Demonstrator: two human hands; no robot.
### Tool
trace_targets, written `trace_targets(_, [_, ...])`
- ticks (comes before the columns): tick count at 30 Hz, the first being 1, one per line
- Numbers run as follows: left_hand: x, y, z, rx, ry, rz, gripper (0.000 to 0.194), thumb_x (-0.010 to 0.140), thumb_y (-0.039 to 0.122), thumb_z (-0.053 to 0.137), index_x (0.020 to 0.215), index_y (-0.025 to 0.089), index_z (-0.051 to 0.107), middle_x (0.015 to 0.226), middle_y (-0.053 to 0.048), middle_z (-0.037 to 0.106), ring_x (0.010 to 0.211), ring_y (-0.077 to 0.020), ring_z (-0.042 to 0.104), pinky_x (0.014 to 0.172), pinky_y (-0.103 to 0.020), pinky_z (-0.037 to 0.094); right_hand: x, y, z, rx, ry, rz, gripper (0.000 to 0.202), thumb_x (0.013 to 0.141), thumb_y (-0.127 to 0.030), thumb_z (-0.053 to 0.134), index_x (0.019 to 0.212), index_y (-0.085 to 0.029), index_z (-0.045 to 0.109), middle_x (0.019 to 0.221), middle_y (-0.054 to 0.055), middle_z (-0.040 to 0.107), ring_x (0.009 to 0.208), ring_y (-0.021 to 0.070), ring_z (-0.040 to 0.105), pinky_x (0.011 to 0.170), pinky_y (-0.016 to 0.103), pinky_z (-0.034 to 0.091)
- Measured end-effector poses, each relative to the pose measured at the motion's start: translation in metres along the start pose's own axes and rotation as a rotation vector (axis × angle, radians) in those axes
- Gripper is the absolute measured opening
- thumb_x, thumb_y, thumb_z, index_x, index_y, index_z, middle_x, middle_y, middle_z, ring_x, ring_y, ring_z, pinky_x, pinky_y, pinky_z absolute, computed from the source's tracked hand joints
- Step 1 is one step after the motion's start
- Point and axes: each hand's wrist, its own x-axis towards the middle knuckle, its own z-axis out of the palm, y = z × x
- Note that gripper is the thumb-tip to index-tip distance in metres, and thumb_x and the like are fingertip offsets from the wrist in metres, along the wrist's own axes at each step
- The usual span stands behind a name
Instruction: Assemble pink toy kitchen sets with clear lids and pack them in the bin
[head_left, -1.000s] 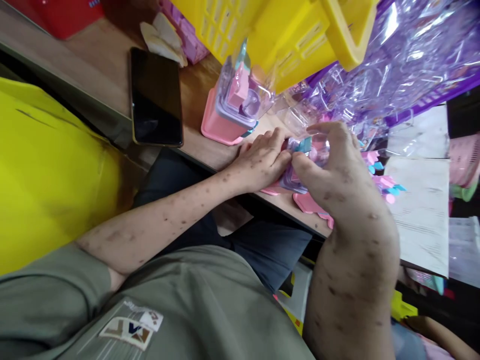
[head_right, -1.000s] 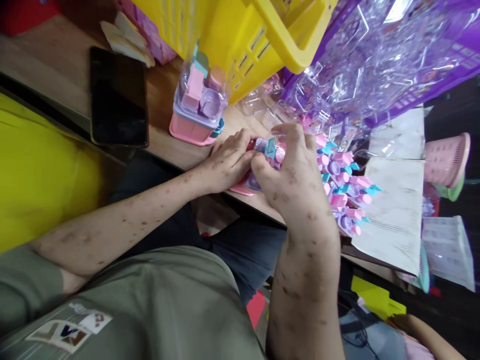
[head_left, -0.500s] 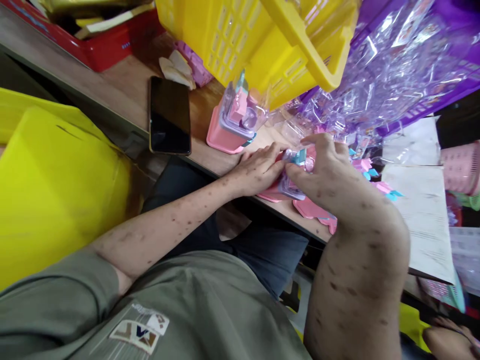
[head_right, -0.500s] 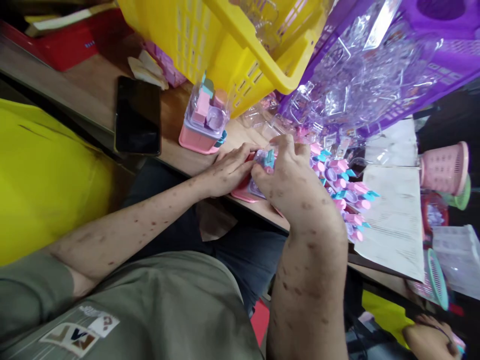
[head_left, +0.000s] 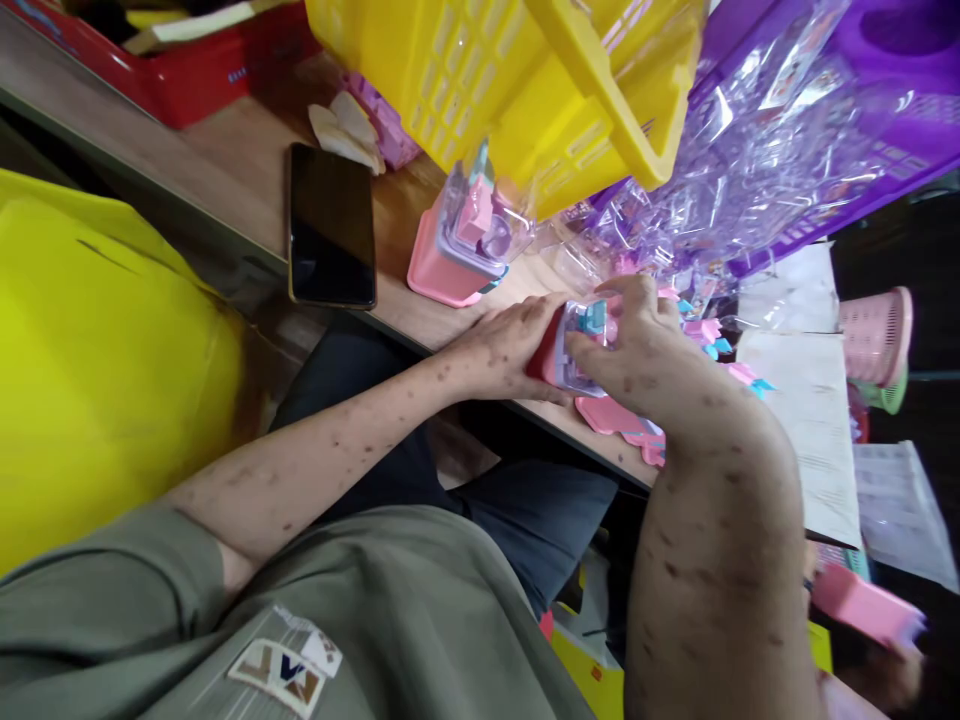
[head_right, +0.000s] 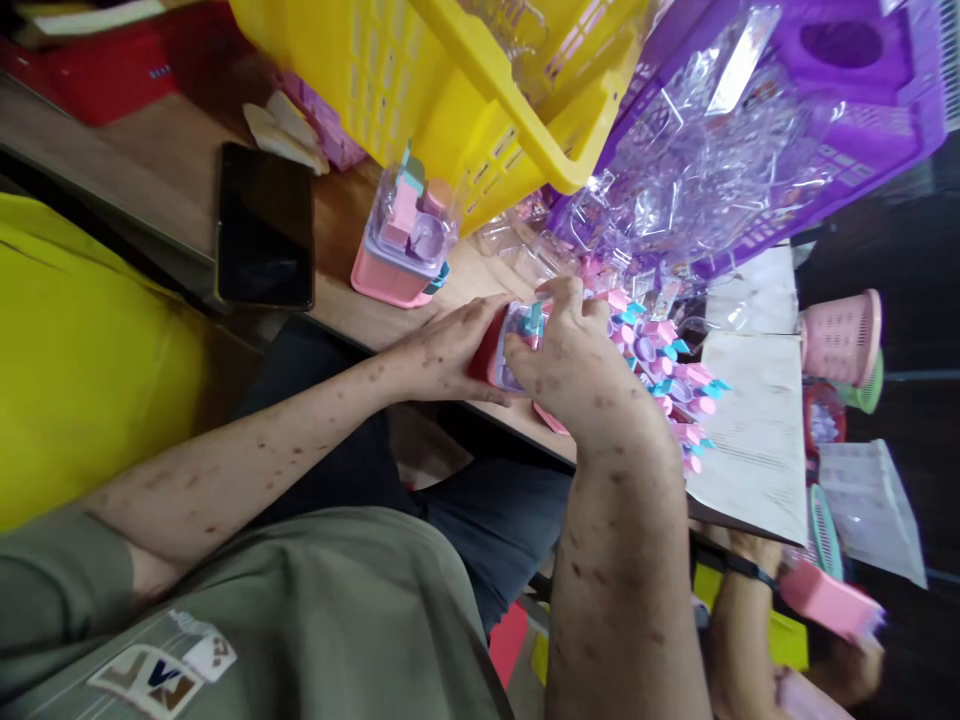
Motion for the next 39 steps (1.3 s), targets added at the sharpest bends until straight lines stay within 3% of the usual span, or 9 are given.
trace_targets(9, [0.001, 0.004, -0.005, 0.037, -0.043, -0.049, 0.115, 0.077, 0.057, 0.099, 0.164, 0.02, 0.035, 0.17, -0.024, 0.05, 0.159, -0.0433, 0.049, 0.127, -0.064, 0.041, -0.009, -0.005, 0.008, -0.04, 0.044, 0.008, 0.063, 0.092, -0.047, 0.075, 0.145, -0.022, 0.052, 0.14, 0.022, 0.06, 0.14, 0.0472, 0.056, 0.111, 0.071, 0.055])
trace_targets(13, [0.0, 0.008, -0.007, 0.043, -0.041, -0.087, 0.114, 0.076, 0.055, 0.1, 0.165, 0.022, 0.035, 0.166, -0.022, 0.054, 0.156, -0.0437, 0.052, 0.126, -0.065, 0.041, -0.009, -0.016, -0.008, -0.046, -0.022, 0.026, 0.061, 0.093, -0.05, 0.07, 0.144, -0.022, 0.055, 0.143, 0.022, 0.062, 0.141, 0.0456, 0.058, 0.116, 0.068, 0.053])
trace_targets(16, [-0.002, 0.01, -0.007, 0.029, -0.024, -0.086, 0.114, 0.075, 0.052, 0.1, 0.164, 0.025, 0.035, 0.162, -0.019, 0.057, 0.155, -0.0422, 0.053, 0.126, -0.065, 0.041, 0.002, -0.018, -0.028, 0.029, -0.119, 0.048, 0.049, 0.104, -0.058, 0.055, 0.141, -0.027, 0.062, 0.135, 0.016, 0.069, 0.133, 0.0419, 0.065, 0.114, 0.067, 0.054])
trace_targets(18, [-0.003, 0.01, -0.007, 0.014, -0.012, -0.065, 0.115, 0.075, 0.05, 0.102, 0.164, 0.025, 0.035, 0.162, -0.019, 0.057, 0.156, -0.0408, 0.053, 0.127, -0.065, 0.041, 0.015, -0.018, -0.034, 0.064, -0.066, 0.049, 0.043, 0.109, -0.056, 0.046, 0.135, -0.029, 0.067, 0.131, 0.013, 0.073, 0.131, 0.039, 0.067, 0.116, 0.066, 0.052])
trace_targets(21, [-0.002, 0.009, -0.007, 0.001, 0.01, -0.068, 0.117, 0.073, 0.051, 0.103, 0.164, 0.023, 0.035, 0.163, -0.021, 0.056, 0.156, -0.0421, 0.053, 0.128, -0.066, 0.04, 0.037, -0.014, -0.025, 0.147, 0.011, 0.063, 0.042, 0.112, -0.056, 0.044, 0.124, -0.027, 0.072, 0.126, 0.012, 0.078, 0.121, 0.035, 0.073, 0.111, 0.059, 0.055])
trace_targets(26, [-0.001, 0.007, -0.004, -0.019, -0.001, -0.057, 0.121, 0.073, 0.049, 0.104, 0.167, 0.026, 0.031, 0.164, -0.02, 0.057, 0.155, -0.0442, 0.054, 0.126, -0.069, 0.041, 0.051, 0.0, -0.003, 0.312, -0.084, 0.087, 0.055, 0.113, -0.067, 0.042, 0.124, -0.026, 0.077, 0.101, 0.01, 0.081, 0.104, 0.031, 0.078, 0.09, 0.046, 0.062])
trace_targets(31, [-0.001, 0.007, -0.004, -0.038, 0.044, -0.049, 0.132, 0.07, 0.046, 0.106, 0.171, 0.028, 0.025, 0.167, -0.02, 0.054, 0.157, -0.044, 0.054, 0.128, -0.067, 0.043, 0.049, 0.006, -0.003, 0.469, -0.054, 0.044, 0.053, 0.109, -0.071, 0.055, 0.124, -0.026, 0.079, 0.098, 0.007, 0.081, 0.099, 0.0288, 0.079, 0.092, 0.046, 0.064])
trace_targets(35, [-0.002, 0.007, -0.007, -0.043, 0.085, 0.001, 0.125, 0.075, 0.038, 0.101, 0.174, 0.028, 0.025, 0.169, -0.018, 0.054, 0.157, -0.042, 0.055, 0.131, -0.064, 0.045, 0.039, 0.003, 0.0, 0.771, 0.169, 0.073, 0.038, 0.11, -0.06, 0.064, 0.128, -0.028, 0.076, 0.122, 0.009, 0.081, 0.113, 0.0301, 0.08, 0.095, 0.048, 0.068])
trace_targets(39, [-0.006, 0.001, 0.0, 0.08, 0.249, 0.011, 0.104, 0.101, 0.026, 0.076, 0.181, 0.023, 0.009, 0.186, -0.023, 0.027, 0.175, -0.0389, 0.026, 0.139, -0.063, 0.036, 0.004, -0.007, 0.025, 0.866, 0.491, 0.029, 0.037, 0.117, -0.046, 0.054, 0.15, -0.035, 0.064, 0.159, 0.01, 0.064, 0.149, 0.033, 0.064, 0.123, 0.06, 0.055])
